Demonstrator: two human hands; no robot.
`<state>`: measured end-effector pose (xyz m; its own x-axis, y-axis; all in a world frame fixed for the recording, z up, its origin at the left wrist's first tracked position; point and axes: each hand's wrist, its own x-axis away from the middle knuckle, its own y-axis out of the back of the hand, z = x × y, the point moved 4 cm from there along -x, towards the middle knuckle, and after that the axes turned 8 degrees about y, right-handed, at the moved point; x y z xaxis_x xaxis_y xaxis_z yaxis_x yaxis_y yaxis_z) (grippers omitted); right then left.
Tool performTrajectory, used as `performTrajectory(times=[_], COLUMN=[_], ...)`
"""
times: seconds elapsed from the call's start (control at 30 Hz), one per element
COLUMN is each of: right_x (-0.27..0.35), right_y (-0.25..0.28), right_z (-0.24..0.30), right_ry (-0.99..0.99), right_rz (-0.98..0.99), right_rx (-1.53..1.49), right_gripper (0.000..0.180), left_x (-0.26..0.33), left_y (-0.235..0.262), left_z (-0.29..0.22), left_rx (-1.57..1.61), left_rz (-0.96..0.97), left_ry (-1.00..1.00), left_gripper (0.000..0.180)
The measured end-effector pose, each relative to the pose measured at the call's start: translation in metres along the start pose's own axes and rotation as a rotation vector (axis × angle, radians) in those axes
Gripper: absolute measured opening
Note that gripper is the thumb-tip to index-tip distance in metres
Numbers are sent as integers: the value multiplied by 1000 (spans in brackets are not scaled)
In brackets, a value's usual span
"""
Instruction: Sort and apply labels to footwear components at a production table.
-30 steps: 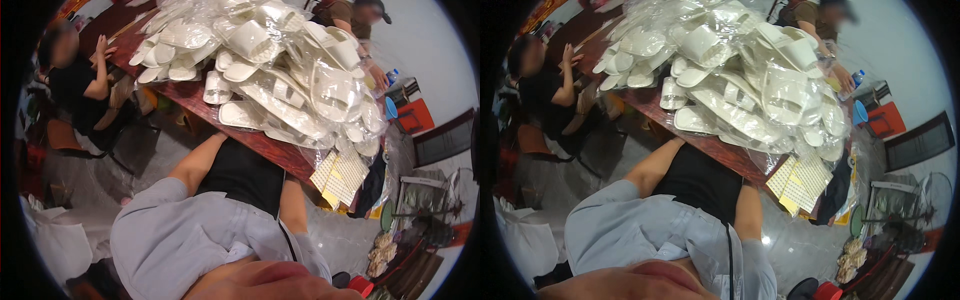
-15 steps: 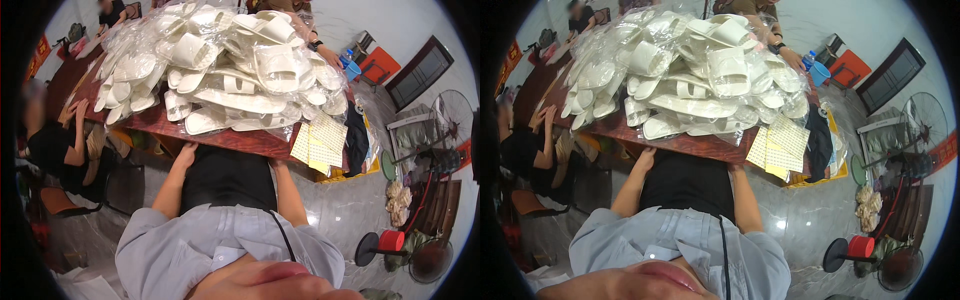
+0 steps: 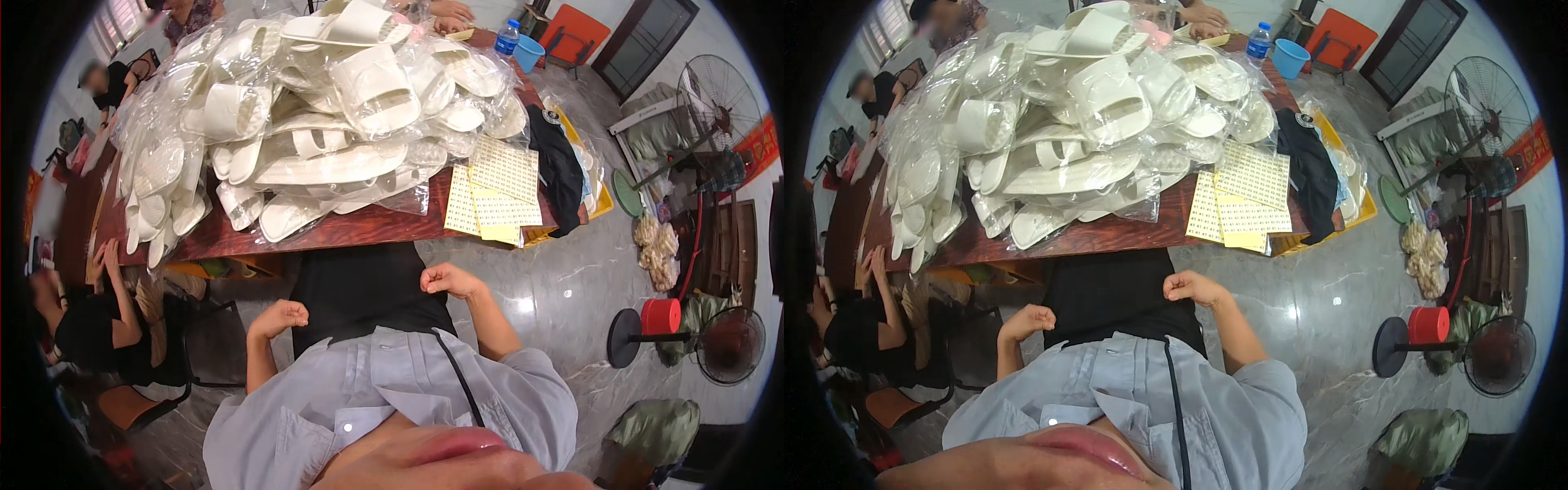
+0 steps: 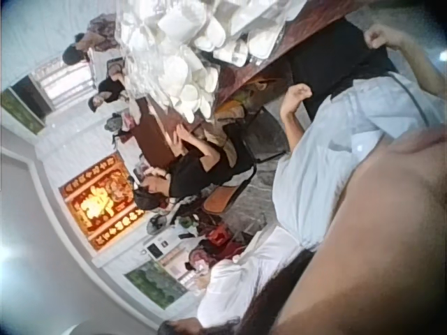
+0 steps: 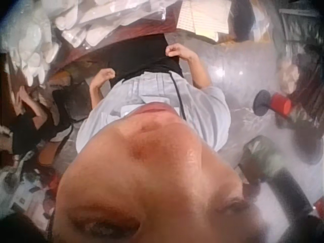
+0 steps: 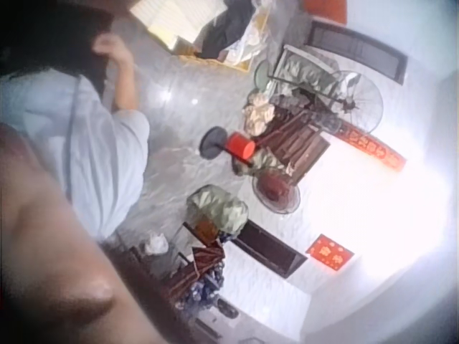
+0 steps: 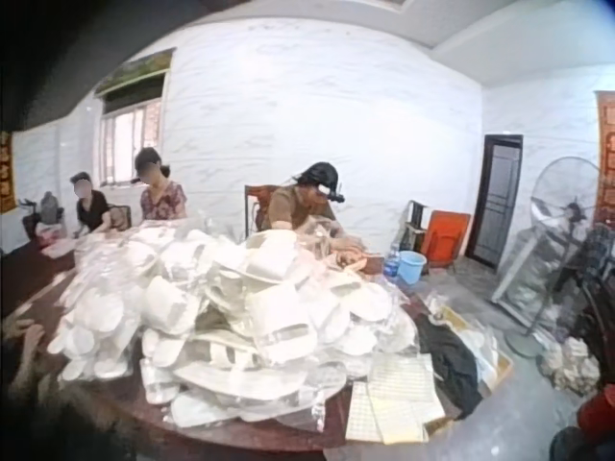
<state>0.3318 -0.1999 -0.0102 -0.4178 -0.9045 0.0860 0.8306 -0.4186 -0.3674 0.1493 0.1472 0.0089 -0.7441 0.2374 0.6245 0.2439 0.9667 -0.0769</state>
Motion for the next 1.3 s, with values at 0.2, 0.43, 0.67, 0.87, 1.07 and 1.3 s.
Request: performTrajectory(times=[0.2, 0.43, 0.67, 0.87, 1.07, 1.3], right_x=[11, 15, -8, -8, 9, 50], right_y=[22, 37, 7, -35, -33, 17], right_z=[-15, -22, 33, 91, 124, 171], right_ry=[12, -68, -91, 38, 223, 443], right_rz=[-228, -411, -291, -13, -50, -342], right_rx=[60, 292, 569, 425, 157, 373], right_gripper=[14, 17, 19, 28, 36, 32], left_x=[12, 30, 32, 37, 30, 26], left_y=[9, 20, -1, -4, -7, -18], left_z=[3, -66, -144, -183, -209, -222], left_rx=[53, -121, -238, -293, -355, -381], left_rz=[-102, -180, 131, 226, 340, 413], left_ry=[76, -72, -348, -518, -598, -567], left_gripper=[9, 21, 51, 58, 60, 60])
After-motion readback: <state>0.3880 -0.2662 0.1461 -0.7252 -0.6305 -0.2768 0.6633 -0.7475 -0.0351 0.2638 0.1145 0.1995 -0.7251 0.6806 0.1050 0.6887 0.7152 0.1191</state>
